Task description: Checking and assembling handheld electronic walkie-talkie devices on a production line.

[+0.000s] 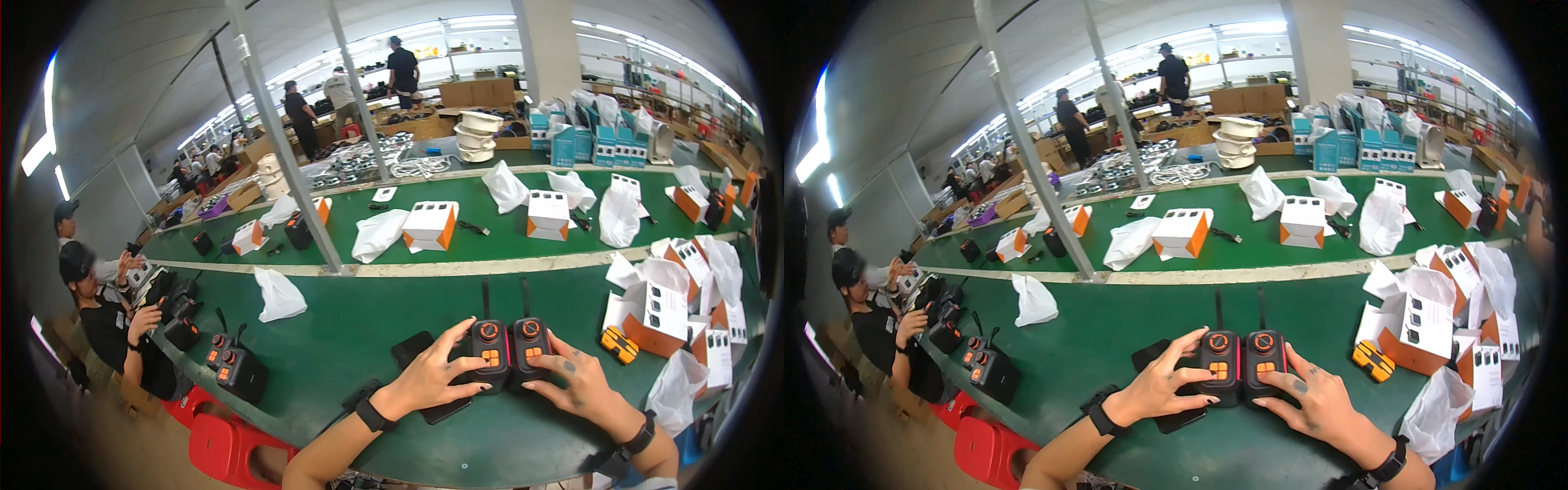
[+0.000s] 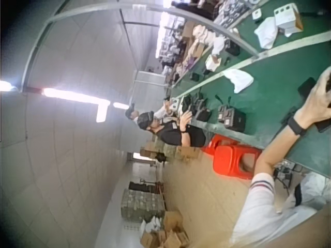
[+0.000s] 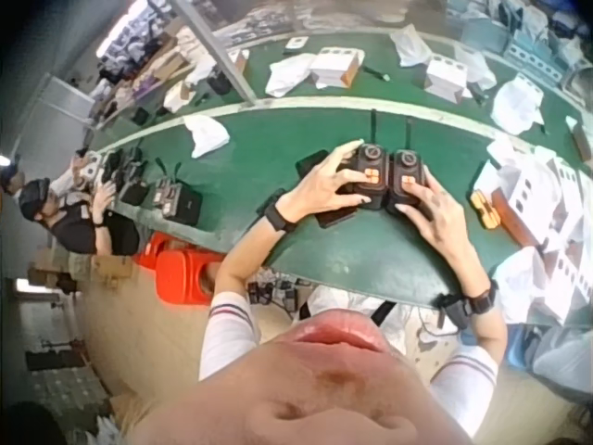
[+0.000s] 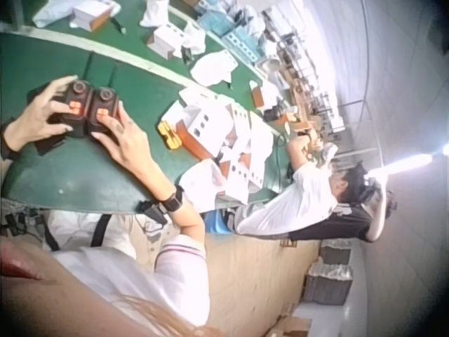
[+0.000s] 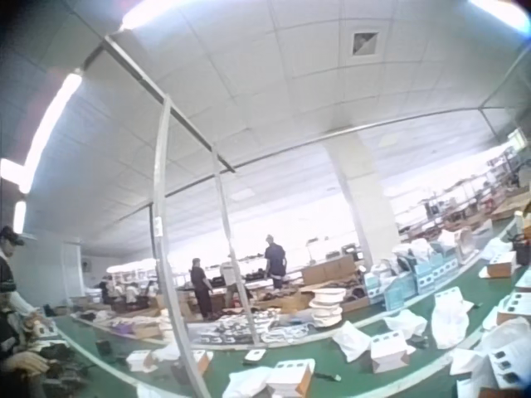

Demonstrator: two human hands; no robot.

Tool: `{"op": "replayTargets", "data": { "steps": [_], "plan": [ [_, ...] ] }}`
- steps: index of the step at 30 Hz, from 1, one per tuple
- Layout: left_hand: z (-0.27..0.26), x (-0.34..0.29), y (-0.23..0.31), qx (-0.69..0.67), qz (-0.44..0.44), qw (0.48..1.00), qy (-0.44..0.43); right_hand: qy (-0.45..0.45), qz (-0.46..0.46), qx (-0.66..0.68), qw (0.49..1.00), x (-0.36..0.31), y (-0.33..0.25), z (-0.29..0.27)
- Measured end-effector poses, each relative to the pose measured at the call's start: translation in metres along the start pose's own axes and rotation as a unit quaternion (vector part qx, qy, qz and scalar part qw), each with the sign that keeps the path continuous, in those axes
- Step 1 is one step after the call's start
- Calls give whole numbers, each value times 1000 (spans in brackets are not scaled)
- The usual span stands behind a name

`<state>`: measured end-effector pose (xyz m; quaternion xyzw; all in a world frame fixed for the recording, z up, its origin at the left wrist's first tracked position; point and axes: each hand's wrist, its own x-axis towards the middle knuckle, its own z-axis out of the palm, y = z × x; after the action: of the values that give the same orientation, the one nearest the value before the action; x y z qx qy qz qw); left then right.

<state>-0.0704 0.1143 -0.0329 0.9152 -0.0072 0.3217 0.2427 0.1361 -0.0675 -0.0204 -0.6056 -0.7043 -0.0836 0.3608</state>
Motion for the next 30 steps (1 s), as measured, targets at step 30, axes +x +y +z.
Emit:
{"op": "replayTargets", "data": {
  "steps": [30],
  "plan": [
    [-33,-15,24,-352,-187,907,-139,-168,171,-217,946,91,-30,38]
  ]
}}
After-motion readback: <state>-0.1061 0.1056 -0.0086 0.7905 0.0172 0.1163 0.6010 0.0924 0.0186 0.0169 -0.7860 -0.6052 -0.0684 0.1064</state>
